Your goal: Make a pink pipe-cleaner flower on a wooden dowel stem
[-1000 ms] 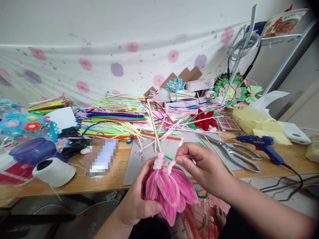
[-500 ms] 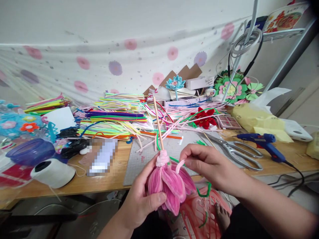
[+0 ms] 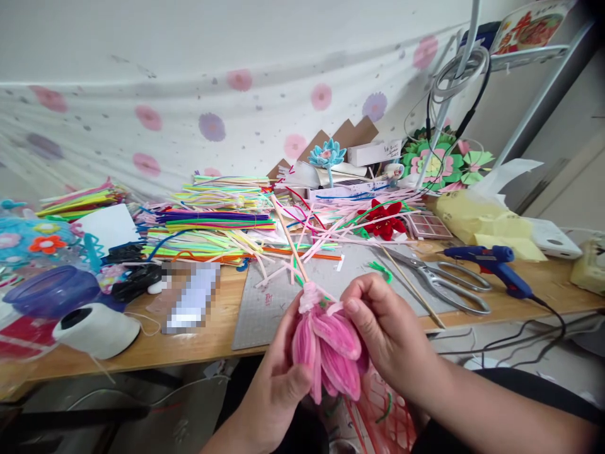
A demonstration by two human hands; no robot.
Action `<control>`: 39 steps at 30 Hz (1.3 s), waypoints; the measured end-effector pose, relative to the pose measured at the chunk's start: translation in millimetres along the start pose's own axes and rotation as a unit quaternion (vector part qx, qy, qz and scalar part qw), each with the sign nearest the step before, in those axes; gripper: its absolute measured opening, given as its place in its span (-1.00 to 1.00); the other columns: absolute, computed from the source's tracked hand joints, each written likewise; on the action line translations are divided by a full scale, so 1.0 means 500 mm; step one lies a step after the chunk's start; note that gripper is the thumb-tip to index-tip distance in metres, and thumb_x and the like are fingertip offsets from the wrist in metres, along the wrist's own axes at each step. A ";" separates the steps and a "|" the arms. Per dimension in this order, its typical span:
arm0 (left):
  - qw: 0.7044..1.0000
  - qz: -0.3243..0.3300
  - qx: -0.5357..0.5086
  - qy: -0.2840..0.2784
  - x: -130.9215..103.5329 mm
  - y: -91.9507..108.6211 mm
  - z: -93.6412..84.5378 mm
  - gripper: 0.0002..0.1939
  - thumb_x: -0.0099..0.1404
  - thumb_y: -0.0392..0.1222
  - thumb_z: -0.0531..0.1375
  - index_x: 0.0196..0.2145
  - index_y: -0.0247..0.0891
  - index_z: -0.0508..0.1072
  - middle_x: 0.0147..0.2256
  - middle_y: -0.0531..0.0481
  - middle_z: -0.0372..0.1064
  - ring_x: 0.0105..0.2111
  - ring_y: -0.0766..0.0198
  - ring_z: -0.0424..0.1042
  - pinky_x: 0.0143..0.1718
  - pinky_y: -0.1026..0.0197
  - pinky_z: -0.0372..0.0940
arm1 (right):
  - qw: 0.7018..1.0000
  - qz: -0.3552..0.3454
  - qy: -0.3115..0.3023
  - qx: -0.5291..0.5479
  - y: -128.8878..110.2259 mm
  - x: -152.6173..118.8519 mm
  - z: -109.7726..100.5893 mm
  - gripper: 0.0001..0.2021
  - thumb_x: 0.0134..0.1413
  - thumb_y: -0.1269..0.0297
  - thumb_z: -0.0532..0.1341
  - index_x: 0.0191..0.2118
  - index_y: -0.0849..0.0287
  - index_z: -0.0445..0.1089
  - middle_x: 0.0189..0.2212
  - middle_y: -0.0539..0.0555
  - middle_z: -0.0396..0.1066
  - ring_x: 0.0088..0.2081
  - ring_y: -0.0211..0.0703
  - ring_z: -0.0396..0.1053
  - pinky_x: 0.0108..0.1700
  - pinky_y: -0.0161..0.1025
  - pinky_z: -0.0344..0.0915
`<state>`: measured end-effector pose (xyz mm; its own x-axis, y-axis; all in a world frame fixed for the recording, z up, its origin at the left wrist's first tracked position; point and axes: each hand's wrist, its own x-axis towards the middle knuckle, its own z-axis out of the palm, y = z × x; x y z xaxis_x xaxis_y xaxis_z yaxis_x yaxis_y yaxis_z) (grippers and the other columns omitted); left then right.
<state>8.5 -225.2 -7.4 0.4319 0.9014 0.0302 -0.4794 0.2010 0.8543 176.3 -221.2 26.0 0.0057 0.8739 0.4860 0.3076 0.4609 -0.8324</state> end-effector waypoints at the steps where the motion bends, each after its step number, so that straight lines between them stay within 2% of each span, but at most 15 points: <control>1: 1.000 -0.010 -0.020 -0.006 0.001 0.000 0.005 -0.21 0.10 0.19 0.26 0.23 -0.09 0.21 0.15 -0.16 0.30 0.19 -0.07 0.20 0.15 -0.02 0.16 | 1.000 -0.010 0.026 0.002 0.007 -0.008 0.006 -0.85 0.28 0.27 0.04 -0.36 0.11 0.17 -0.56 -0.09 0.19 -0.57 -0.32 0.14 -0.55 -0.36 0.13; 4: 0.997 -0.035 -0.067 0.019 0.010 0.005 0.019 -0.42 0.25 0.23 0.07 0.10 -0.14 0.39 0.05 -0.16 0.41 0.14 -0.02 0.27 0.11 -0.02 0.23 | 0.995 -0.048 0.083 0.004 0.024 -0.023 0.017 -0.90 0.29 0.30 0.04 -0.31 0.08 0.16 -0.54 -0.08 0.20 -0.54 -0.30 0.17 -0.52 -0.35 0.15; 8: 0.989 -0.044 -0.070 0.124 0.023 0.018 0.030 -0.70 0.21 0.00 0.25 -0.15 -0.17 0.54 -0.15 -0.07 0.54 0.00 0.06 0.42 0.03 0.08 0.32 | 0.992 -0.083 0.096 -0.009 0.029 -0.026 0.025 -0.92 0.27 0.33 0.07 -0.29 0.08 0.18 -0.52 -0.08 0.23 -0.53 -0.30 0.19 -0.50 -0.35 0.17; 11: 0.982 -0.058 -0.082 0.159 0.027 0.025 0.030 -0.70 0.08 -0.10 0.36 -0.20 -0.17 0.54 -0.24 0.00 0.56 -0.10 0.11 0.49 -0.01 0.11 0.35 | 0.992 -0.100 0.083 -0.003 0.022 -0.025 0.030 -0.91 0.26 0.34 0.09 -0.31 0.08 0.19 -0.52 -0.08 0.24 -0.53 -0.32 0.20 -0.49 -0.36 0.18; 14: 0.985 -0.050 -0.086 0.141 0.026 0.030 0.026 -0.70 0.04 -0.13 0.39 -0.22 -0.18 0.56 -0.25 0.00 0.56 -0.13 0.11 0.51 -0.02 0.12 0.37 | 0.993 -0.091 0.073 0.009 0.015 -0.025 0.033 -0.91 0.26 0.34 0.10 -0.32 0.09 0.19 -0.51 -0.08 0.25 -0.53 -0.32 0.22 -0.49 -0.37 0.19; 18: 0.991 -0.045 -0.067 0.102 0.024 0.033 0.024 -0.73 0.09 -0.12 0.35 -0.21 -0.21 0.58 -0.23 -0.04 0.56 -0.11 0.10 0.50 -0.03 0.15 0.37 | 0.996 -0.068 0.051 0.038 0.008 -0.024 0.033 -0.89 0.26 0.33 0.11 -0.33 0.09 0.20 -0.52 -0.09 0.24 -0.53 -0.33 0.21 -0.48 -0.37 0.18; 29: 0.992 -0.015 -0.041 0.116 0.018 0.028 0.029 -0.75 0.12 -0.15 0.33 -0.21 -0.21 0.58 -0.26 -0.03 0.56 -0.19 0.13 0.53 -0.16 0.22 0.42 | 0.993 -0.106 0.032 0.029 0.008 -0.012 0.036 -0.88 0.18 0.34 0.20 -0.38 0.13 0.27 -0.47 -0.04 0.27 -0.45 -0.29 0.26 -0.43 -0.34 0.21; 35: 0.994 -0.009 -0.050 0.096 0.018 0.024 0.024 -0.76 0.14 -0.17 0.32 -0.19 -0.19 0.57 -0.23 -0.04 0.55 -0.18 0.12 0.52 -0.13 0.19 0.40 | 0.993 -0.113 0.041 -0.002 0.006 -0.016 0.038 -0.85 0.13 0.36 0.25 -0.42 0.15 0.28 -0.51 -0.04 0.26 -0.47 -0.29 0.26 -0.45 -0.33 0.21; 39: 0.996 -0.015 -0.053 0.072 0.015 0.027 0.019 -0.75 0.13 -0.15 0.33 -0.20 -0.20 0.58 -0.23 -0.08 0.55 -0.17 0.11 0.50 -0.11 0.17 0.37 | 0.995 -0.088 0.050 0.010 0.004 -0.020 0.041 -0.83 0.12 0.35 0.25 -0.46 0.15 0.27 -0.52 -0.04 0.27 -0.50 -0.30 0.25 -0.48 -0.33 0.19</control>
<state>12.5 -219.2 9.3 0.3379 0.9381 -0.0758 -0.5483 0.2617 0.7943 157.4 -225.9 14.2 0.0490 0.7603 0.6477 0.2927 0.6090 -0.7372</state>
